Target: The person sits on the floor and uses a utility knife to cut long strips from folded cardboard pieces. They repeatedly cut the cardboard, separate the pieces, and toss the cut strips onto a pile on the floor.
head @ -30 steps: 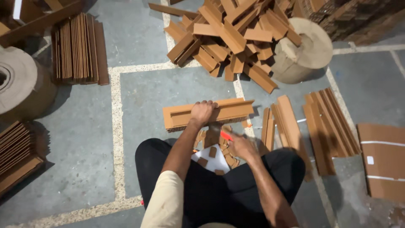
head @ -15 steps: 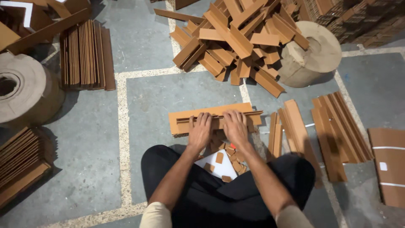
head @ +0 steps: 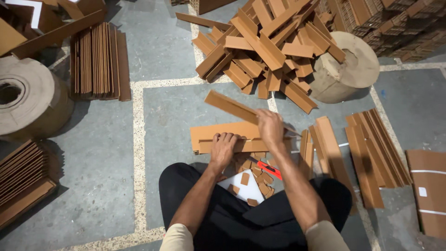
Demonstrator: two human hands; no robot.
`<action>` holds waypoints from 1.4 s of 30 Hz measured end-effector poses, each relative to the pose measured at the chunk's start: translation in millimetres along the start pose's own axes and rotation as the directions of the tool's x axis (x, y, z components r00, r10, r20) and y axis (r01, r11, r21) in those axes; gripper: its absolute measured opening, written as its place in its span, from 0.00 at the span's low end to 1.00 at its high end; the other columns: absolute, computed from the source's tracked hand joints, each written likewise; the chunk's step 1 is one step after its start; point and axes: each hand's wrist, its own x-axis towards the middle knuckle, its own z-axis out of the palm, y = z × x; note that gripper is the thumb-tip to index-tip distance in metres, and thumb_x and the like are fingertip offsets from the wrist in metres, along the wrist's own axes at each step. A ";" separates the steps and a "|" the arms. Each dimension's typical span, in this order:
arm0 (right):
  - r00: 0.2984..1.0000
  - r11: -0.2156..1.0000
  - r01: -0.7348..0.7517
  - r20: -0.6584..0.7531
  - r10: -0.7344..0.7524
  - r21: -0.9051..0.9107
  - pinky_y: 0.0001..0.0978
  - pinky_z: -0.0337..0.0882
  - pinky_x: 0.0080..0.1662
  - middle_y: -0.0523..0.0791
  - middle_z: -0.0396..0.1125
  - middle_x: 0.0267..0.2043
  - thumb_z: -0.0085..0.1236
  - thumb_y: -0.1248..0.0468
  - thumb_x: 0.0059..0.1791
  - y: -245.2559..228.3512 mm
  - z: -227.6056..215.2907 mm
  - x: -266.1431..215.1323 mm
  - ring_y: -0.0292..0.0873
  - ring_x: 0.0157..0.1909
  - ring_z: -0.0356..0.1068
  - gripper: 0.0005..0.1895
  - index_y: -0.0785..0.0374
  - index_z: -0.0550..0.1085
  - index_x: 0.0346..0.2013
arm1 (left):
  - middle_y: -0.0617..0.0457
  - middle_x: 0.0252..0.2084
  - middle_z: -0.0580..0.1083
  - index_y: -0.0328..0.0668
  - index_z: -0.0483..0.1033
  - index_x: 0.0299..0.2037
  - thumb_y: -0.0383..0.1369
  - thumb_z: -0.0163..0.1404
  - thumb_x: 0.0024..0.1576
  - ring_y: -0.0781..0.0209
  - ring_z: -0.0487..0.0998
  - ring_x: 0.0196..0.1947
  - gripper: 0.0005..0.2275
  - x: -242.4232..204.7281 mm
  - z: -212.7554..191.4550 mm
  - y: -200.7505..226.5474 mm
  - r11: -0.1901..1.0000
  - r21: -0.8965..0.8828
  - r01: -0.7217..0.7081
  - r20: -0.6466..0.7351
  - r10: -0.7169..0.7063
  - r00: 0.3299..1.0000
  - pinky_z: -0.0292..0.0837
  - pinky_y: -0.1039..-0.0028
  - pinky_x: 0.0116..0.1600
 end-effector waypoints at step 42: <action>0.811 0.635 -0.558 0.513 0.281 0.534 0.30 0.60 0.26 0.39 0.59 0.19 0.49 0.56 0.57 26.8 12.0 -146.5 0.32 0.22 0.58 0.17 0.64 0.72 0.29 | 0.48 0.32 0.75 0.34 0.72 0.55 0.42 0.46 0.67 0.58 0.77 0.25 0.18 -72.2 102.5 69.3 -0.163 -0.805 0.570 0.592 -0.256 0.764 0.76 0.65 0.30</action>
